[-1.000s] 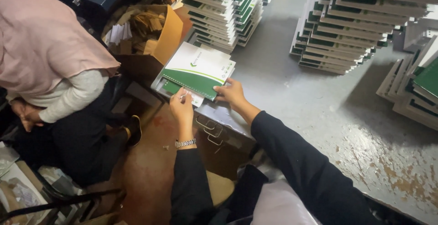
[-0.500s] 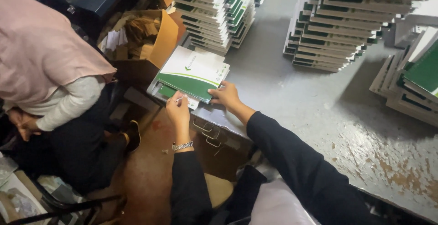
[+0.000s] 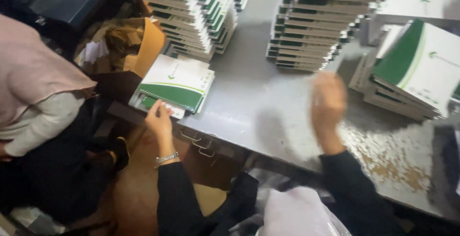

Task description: Assembling notebooks by aligning covers with inner pages and stacking them on a workbench.

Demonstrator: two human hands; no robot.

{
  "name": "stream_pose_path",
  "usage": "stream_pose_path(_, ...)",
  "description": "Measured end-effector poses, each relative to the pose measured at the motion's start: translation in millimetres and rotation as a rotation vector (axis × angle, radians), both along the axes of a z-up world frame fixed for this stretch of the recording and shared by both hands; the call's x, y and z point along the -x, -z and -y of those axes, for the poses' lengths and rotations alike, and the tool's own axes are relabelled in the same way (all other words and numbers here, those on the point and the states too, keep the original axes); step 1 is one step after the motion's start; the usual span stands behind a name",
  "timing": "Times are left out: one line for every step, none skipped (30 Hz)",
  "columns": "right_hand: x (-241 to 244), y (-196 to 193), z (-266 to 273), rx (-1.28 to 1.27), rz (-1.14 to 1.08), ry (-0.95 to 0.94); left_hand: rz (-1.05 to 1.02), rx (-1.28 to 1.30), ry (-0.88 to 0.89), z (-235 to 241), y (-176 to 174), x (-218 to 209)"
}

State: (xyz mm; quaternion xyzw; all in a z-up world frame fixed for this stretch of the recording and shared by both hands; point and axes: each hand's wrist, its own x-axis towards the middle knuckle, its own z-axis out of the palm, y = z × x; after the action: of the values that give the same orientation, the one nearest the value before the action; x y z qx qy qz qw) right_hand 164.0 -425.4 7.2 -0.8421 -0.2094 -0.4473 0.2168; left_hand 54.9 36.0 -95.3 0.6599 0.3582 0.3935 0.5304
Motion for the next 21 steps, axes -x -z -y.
stream_pose_path(1.1,-12.8,31.6,-0.003,0.009,0.015,0.009,-0.003,0.015,0.5,-8.8,0.1)
stream_pose_path(4.4,-26.0,63.1,0.015,-0.012,0.031,-0.013,-0.018,0.002,1.0,-18.0,1.4)
stream_pose_path(4.1,-44.4,98.3,0.047,-0.024,0.036,-0.026,-0.018,-0.022,7.9,-23.6,3.6)
stream_pose_path(0.0,-39.8,122.3,0.058,-0.006,0.04,-0.008,-0.006,-0.019,15.8,-31.4,3.4)
stream_pose_path(-6.0,-34.8,145.3,0.156,-0.102,0.074,0.068,0.016,0.006,22.5,-39.4,3.9)
stream_pose_path(-12.6,-30.0,169.3,0.253,-0.198,0.111,0.144,0.038,0.031,29.8,-47.2,4.3)
stream_pose_path(-17.5,-27.2,180.4,0.251,-0.19,0.121,0.154,0.038,0.04,47.3,-65.0,7.5)
stream_pose_path(-22.7,-24.1,192.3,0.333,-0.133,0.112,0.157,0.104,0.11,65.3,-82.4,10.8)
stream_pose_path(-28.2,-20.1,204.0,0.415,-0.079,0.101,0.158,0.169,0.179,83.2,-99.0,15.6)
stream_pose_path(-29.1,-22.5,207.8,0.413,-0.073,0.11,0.165,0.168,0.187,103.8,-113.3,17.9)
stream_pose_path(-29.8,-24.2,210.9,0.469,0.0,0.138,0.095,0.208,0.289,124.0,-127.2,22.5)
stream_pose_path(-30.8,-25.6,213.8,0.523,0.074,0.166,0.025,0.246,0.391,144.0,-140.7,27.0)
stream_pose_path(-33.6,-20.1,219.7,0.521,0.071,0.169,0.022,0.244,0.394,163.6,-138.8,28.7)
stream_pose_path(-36.6,-14.3,225.4,0.553,0.071,0.155,0.055,0.302,0.537,183.0,-136.5,30.3)
stream_pose_path(-40.0,-9.1,232.4,0.587,0.072,0.141,0.089,0.362,0.68,203.5,-133.5,31.2)
stream_pose_path(-34.0,-11.3,237.9,0.586,0.07,0.146,0.087,0.362,0.685,230.2,-138.4,40.9)
stream_pose_path(-30.3,-15.0,242.2,0.603,0.113,0.102,-0.028,0.343,0.835,255.1,-145.1,47.2)
stream_pose_path(-26.7,-19.1,246.0,0.62,0.156,0.059,-0.146,0.321,0.982,279.4,-152.1,53.7)
stream_pose_path(-6.5,-35.9,245.4,0.614,0.169,0.073,-0.136,0.306,0.992,296.3,-138.5,55.8)
stream_pose_path(13.6,-52.1,243.8,0.572,0.179,-0.007,-0.177,0.516,1.129,312.1,-124.8,57.1)
stream_pose_path(34.3,-68.1,242.8,0.538,0.184,-0.096,-0.22,0.741,1.253,329.8,-109.2,61.6)
